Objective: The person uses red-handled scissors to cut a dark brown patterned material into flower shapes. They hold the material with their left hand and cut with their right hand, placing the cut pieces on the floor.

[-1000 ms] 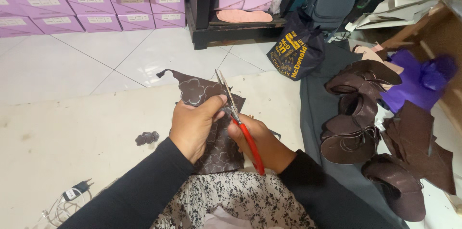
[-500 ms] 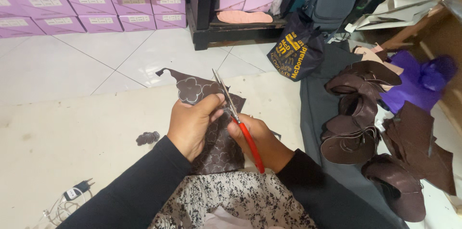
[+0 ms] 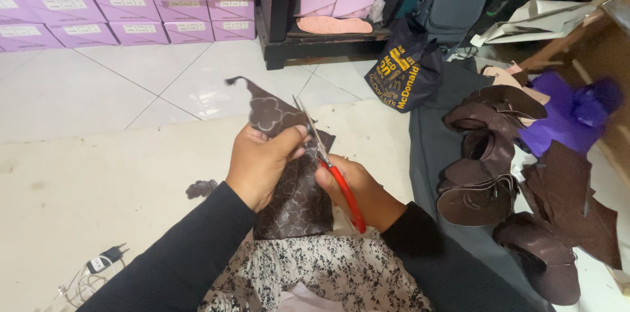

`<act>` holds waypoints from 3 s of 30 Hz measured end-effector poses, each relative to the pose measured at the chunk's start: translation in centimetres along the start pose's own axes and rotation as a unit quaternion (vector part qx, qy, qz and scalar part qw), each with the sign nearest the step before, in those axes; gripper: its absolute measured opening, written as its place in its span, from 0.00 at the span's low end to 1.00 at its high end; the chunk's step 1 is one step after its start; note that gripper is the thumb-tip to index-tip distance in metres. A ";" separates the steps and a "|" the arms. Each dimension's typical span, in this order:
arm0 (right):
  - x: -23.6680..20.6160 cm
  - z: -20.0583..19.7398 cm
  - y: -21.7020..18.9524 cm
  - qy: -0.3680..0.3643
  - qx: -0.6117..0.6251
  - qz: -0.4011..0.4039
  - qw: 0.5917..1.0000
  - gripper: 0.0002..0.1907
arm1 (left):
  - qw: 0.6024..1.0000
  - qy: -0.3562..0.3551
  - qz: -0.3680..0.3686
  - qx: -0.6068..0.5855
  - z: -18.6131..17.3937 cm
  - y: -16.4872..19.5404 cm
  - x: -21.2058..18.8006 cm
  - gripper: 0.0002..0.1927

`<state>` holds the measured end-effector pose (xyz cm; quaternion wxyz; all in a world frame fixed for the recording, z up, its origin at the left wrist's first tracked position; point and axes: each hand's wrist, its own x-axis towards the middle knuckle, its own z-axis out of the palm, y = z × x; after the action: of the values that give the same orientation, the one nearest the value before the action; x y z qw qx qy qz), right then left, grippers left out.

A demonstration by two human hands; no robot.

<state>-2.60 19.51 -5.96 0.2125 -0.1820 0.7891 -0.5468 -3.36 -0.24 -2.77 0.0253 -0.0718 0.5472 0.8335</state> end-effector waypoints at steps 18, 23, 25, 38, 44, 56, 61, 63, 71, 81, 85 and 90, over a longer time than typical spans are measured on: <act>-0.2 -1.4 0.0 -0.028 -0.086 -0.080 0.993 0.33 | 0.997 -0.025 -0.072 0.019 -0.9 0.4 0.6 0.07; -0.5 -1.7 -0.3 -0.043 -0.048 0.016 0.998 0.34 | 0.996 -0.035 -0.075 0.029 -1.2 0.5 0.8 0.07; -0.4 -1.8 -0.4 -0.043 -0.059 0.000 0.997 0.35 | 0.996 -0.033 -0.080 0.034 -1.4 0.5 1.0 0.07; -0.3 -1.8 0.7 -0.056 -0.050 0.006 0.997 0.32 | 0.993 -0.034 -0.106 0.039 -2.0 0.2 1.2 0.08; -0.2 -1.5 0.9 -0.056 -0.044 -0.035 0.997 0.30 | 0.995 -0.040 -0.092 0.023 -2.0 -0.6 1.3 0.09; -0.3 -1.9 0.5 -0.088 -0.041 0.009 0.995 0.34 | 0.992 -0.065 -0.099 0.049 -1.8 -0.2 1.3 0.08; -0.3 -2.0 0.3 -0.075 -0.076 -0.018 0.994 0.34 | 0.992 -0.057 -0.105 0.045 -2.0 0.0 1.2 0.07; -0.3 -2.1 0.2 -0.077 -0.084 -0.029 0.993 0.33 | 0.991 -0.059 -0.110 0.049 -2.1 0.1 1.2 0.07; -0.4 -2.1 -0.4 -0.077 -0.093 -0.043 0.992 0.30 | 0.986 -0.066 -0.138 0.065 -2.3 0.3 1.3 0.06; -0.4 -2.2 -0.7 -0.084 -0.077 -0.035 0.993 0.31 | 0.987 -0.079 -0.130 0.042 -2.6 0.4 1.3 0.08; -0.5 -2.1 -0.8 -0.105 -0.056 -0.034 0.992 0.33 | 0.987 -0.078 -0.128 0.065 -2.2 0.2 1.2 0.09; -0.4 -2.1 -0.8 -0.104 -0.055 -0.030 0.993 0.33 | 0.989 -0.069 -0.111 0.071 -2.0 0.2 1.2 0.09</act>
<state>-3.28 21.09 -4.47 0.2667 -0.2730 0.7856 -0.4870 -4.37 -2.23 -3.51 0.1600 -0.0725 0.5904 0.7878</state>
